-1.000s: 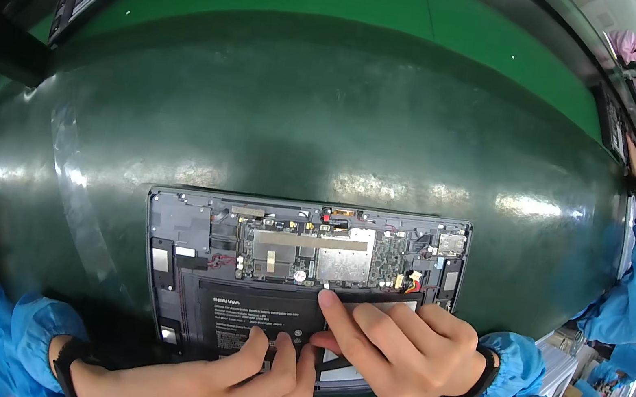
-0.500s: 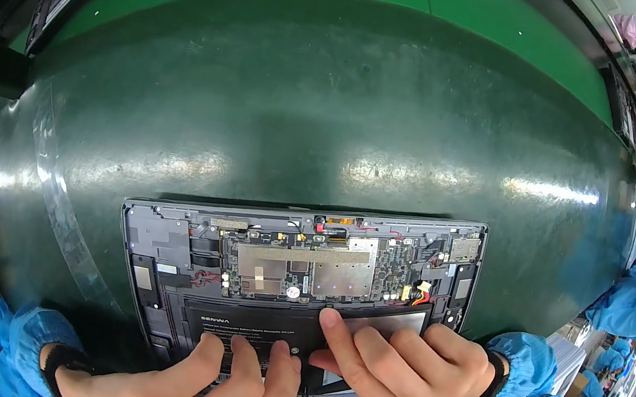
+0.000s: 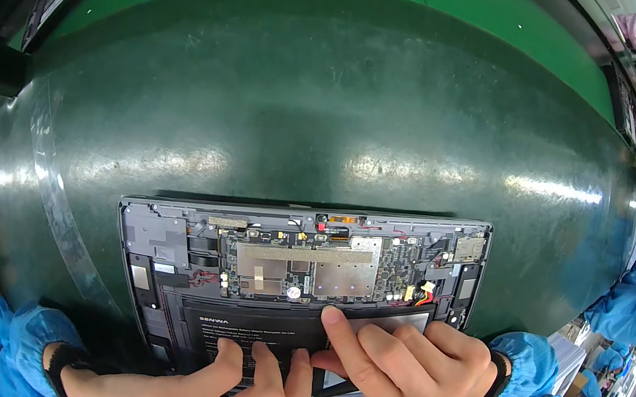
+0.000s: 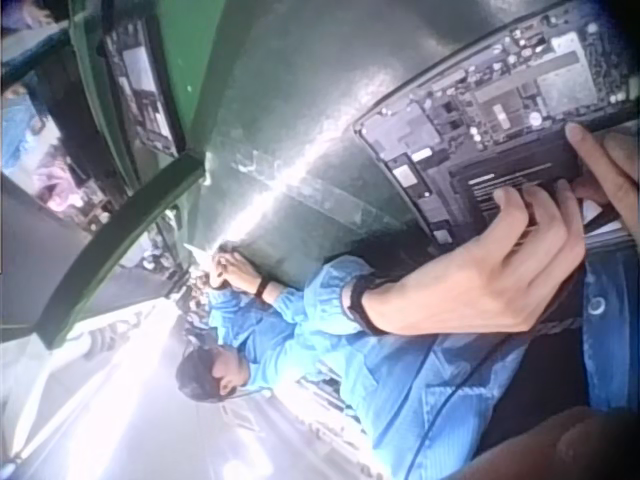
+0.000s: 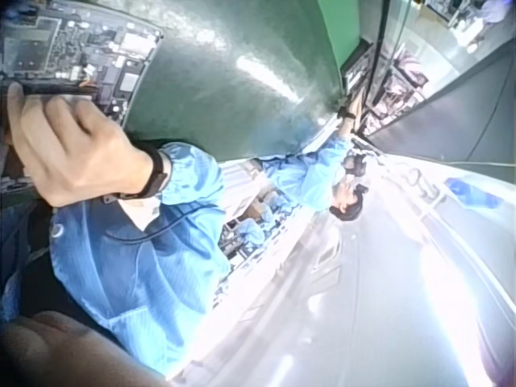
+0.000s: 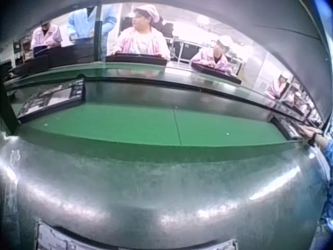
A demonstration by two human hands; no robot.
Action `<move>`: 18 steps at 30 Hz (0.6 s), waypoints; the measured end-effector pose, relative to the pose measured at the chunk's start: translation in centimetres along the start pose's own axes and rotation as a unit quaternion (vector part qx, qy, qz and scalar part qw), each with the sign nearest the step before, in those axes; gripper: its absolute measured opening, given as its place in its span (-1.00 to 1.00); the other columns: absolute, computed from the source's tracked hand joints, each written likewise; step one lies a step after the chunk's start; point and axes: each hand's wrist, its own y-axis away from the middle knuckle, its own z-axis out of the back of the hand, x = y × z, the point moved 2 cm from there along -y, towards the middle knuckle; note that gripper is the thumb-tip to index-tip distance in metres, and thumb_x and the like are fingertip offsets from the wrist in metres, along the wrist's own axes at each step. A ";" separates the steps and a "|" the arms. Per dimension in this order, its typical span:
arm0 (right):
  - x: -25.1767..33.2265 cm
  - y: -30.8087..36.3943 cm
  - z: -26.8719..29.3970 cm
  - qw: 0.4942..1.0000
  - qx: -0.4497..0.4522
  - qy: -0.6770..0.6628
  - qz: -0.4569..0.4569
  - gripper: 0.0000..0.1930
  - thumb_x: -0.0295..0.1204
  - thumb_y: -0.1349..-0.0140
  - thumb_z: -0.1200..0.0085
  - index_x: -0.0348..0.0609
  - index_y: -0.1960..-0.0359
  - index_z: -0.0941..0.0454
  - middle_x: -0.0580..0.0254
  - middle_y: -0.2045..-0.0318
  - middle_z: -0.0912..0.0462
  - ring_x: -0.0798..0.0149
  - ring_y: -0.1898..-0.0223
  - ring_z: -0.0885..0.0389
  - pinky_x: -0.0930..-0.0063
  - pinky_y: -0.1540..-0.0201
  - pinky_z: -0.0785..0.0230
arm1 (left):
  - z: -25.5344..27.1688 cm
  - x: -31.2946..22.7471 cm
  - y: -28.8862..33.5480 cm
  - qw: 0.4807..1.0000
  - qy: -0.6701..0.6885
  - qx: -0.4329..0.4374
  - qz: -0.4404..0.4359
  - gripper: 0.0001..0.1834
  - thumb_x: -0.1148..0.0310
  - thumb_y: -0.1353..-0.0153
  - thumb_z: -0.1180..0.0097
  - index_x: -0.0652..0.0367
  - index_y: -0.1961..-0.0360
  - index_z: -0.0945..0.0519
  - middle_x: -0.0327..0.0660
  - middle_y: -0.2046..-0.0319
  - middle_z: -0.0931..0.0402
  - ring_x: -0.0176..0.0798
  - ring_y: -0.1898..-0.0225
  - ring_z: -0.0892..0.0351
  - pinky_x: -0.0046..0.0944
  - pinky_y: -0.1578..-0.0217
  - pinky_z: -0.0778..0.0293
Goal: Assembling internal components and applying tape to the battery of a tablet on an assembly line.
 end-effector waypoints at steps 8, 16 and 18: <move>0.0 0.4 0.0 1.000 -0.006 -0.009 0.002 -0.56 -0.21 -0.03 -0.42 -0.25 0.11 -0.77 0.53 0.53 -0.53 0.64 0.64 -0.35 0.68 0.65 0.11 | 0.0 0.0 -0.2 1.000 0.009 -0.002 0.004 -0.65 0.28 -0.13 -0.10 0.32 0.22 -0.74 -0.05 0.01 -0.64 -0.12 0.10 -0.58 -0.14 0.05 -0.55; -0.2 0.5 -0.1 1.000 0.002 -0.014 0.001 -0.56 -0.20 -0.05 -0.41 -0.25 0.10 -0.77 0.52 0.53 -0.53 0.63 0.65 -0.34 0.68 0.65 0.09 | -0.1 -0.2 -0.4 1.000 0.011 0.004 0.008 -0.65 0.28 -0.13 -0.10 0.32 0.22 -0.74 -0.05 0.00 -0.63 -0.11 0.09 -0.57 -0.13 0.05 -0.55; -0.1 0.5 0.1 1.000 0.006 -0.008 -0.014 -0.57 -0.19 -0.07 -0.40 -0.23 0.10 -0.77 0.51 0.53 -0.54 0.61 0.65 -0.35 0.68 0.66 0.08 | 0.0 -0.1 -0.4 1.000 0.007 0.003 0.006 -0.65 0.28 -0.15 -0.09 0.33 0.21 -0.74 -0.06 0.00 -0.63 -0.11 0.09 -0.57 -0.14 0.05 -0.55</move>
